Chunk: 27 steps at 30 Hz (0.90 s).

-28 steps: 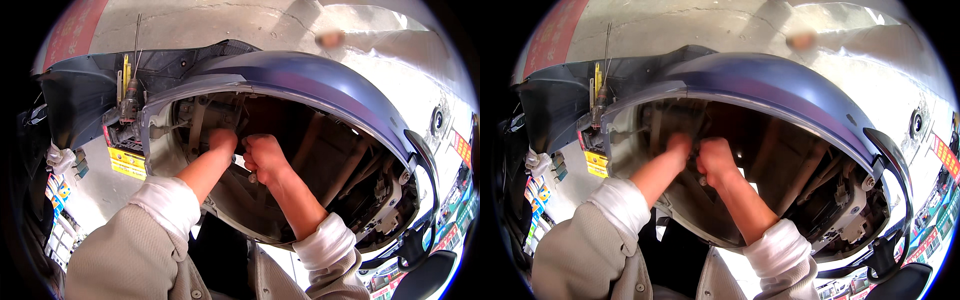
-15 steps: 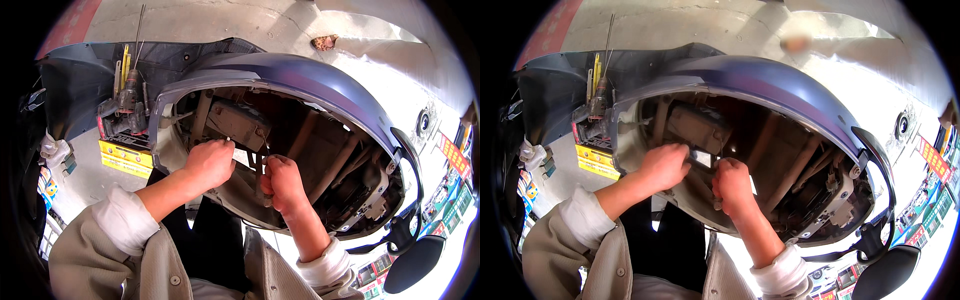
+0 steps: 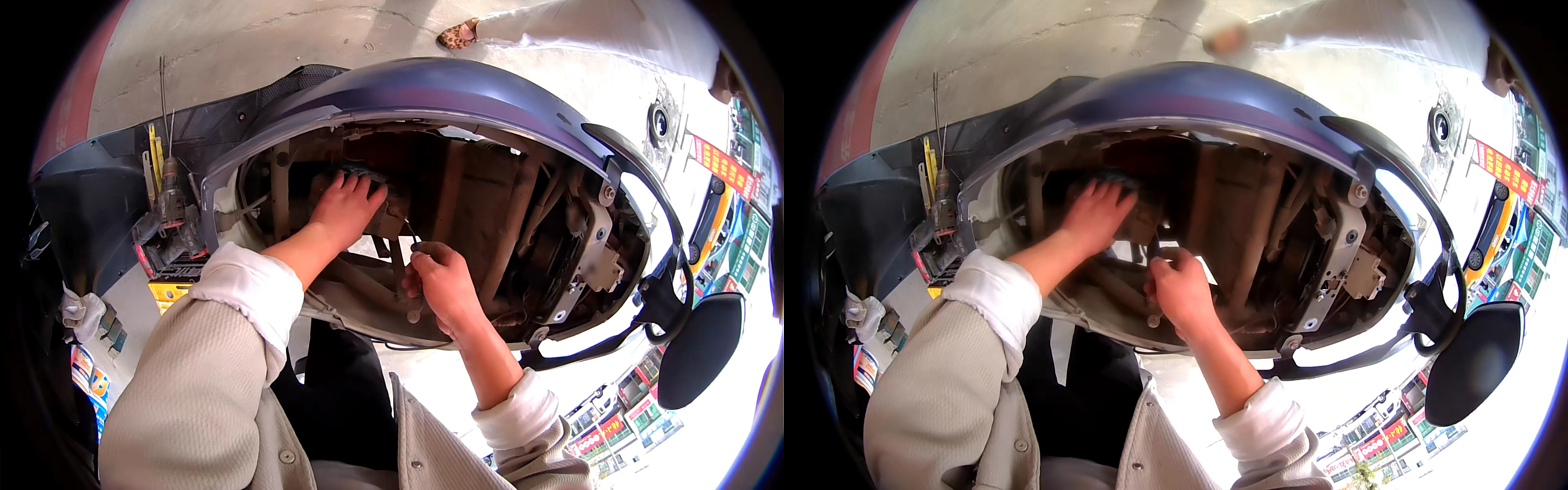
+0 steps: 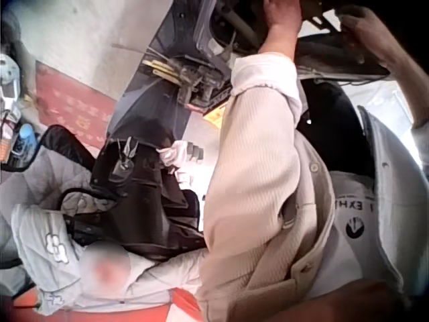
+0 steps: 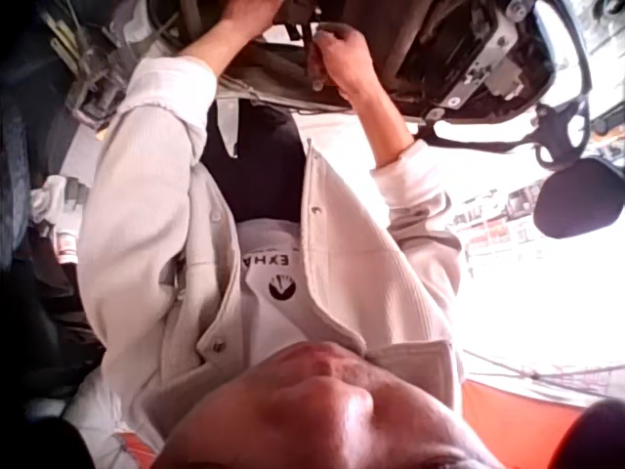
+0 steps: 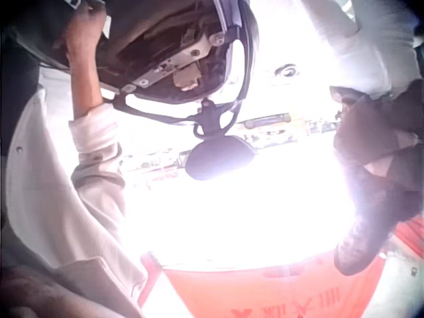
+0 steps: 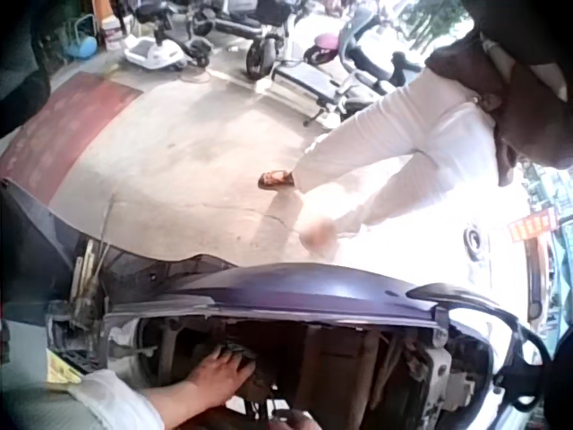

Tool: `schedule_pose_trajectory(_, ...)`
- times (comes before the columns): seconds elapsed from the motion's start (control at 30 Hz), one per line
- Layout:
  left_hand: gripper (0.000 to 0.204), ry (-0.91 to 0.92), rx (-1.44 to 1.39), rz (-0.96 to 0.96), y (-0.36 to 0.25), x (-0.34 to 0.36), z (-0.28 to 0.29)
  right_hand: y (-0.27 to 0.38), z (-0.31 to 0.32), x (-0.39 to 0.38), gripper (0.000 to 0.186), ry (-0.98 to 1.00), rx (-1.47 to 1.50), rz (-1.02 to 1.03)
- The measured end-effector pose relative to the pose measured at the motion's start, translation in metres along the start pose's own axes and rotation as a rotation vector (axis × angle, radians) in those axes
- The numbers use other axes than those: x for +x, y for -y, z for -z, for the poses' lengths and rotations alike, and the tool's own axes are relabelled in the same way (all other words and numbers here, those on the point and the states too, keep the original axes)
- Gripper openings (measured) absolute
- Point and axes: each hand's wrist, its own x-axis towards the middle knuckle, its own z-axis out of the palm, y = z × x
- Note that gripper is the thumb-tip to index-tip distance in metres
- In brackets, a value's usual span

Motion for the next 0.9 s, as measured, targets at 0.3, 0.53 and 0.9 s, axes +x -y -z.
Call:
schedule_pose_trajectory(0.3, 0.064, -0.078, -0.007, -0.029, 0.001, -0.005, -0.009, -0.042, 0.122, -0.137, 0.032, -1.14, 0.001, 0.578)
schedule_pose_trajectory(0.53, 0.076, 0.001, -0.039, -0.022, -0.003, 0.007, 0.003, -0.101, 0.187, -0.098, 0.035, -1.412, -0.674, 0.413)
schedule_pose_trajectory(0.9, 0.08, 0.181, -0.088, 0.144, -0.024, 0.029, 0.078, -0.113, 0.193, -0.082, 0.029, -1.404, -0.591, 0.53)
